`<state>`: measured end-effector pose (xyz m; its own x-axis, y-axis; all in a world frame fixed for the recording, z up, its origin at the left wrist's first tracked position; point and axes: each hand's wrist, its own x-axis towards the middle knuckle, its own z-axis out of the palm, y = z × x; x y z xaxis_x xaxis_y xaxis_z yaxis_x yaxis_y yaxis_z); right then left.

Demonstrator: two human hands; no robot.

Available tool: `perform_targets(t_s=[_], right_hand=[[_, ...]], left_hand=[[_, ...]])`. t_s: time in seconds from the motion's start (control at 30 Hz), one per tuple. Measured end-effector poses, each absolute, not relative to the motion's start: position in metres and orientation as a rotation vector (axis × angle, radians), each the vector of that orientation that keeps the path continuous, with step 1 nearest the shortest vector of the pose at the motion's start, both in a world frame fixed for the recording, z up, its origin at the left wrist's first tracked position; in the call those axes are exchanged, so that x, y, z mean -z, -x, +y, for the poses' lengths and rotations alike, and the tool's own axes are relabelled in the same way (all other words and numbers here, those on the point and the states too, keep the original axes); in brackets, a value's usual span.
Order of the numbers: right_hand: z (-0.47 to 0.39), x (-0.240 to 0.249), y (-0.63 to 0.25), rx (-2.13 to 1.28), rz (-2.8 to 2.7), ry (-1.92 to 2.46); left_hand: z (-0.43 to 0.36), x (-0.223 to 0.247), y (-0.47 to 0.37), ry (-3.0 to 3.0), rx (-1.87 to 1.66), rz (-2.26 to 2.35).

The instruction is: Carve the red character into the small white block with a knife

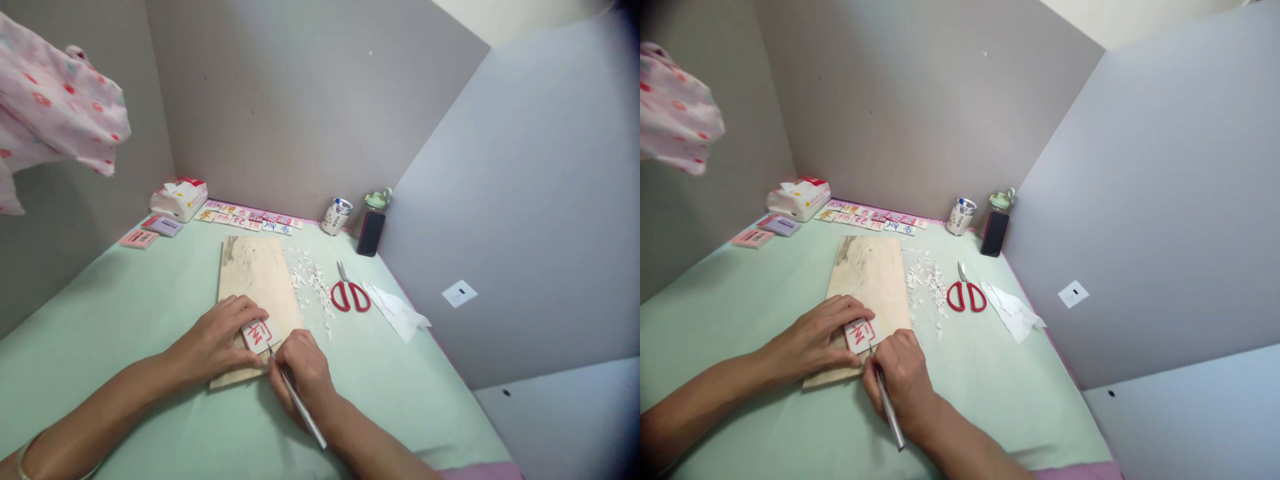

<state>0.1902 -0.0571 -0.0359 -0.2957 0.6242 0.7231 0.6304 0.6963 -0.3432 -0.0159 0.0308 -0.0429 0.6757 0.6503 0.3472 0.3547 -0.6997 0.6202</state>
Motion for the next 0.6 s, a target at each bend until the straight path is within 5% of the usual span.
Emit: perform_targets(t_s=[0.6], right_hand=[[-0.0621, 0.0309, -0.1972, -0.042, -2.063, 0.986]], left_hand=[[0.0307, 0.0455, 0.0137, -2.412, -0.783, 0.8]])
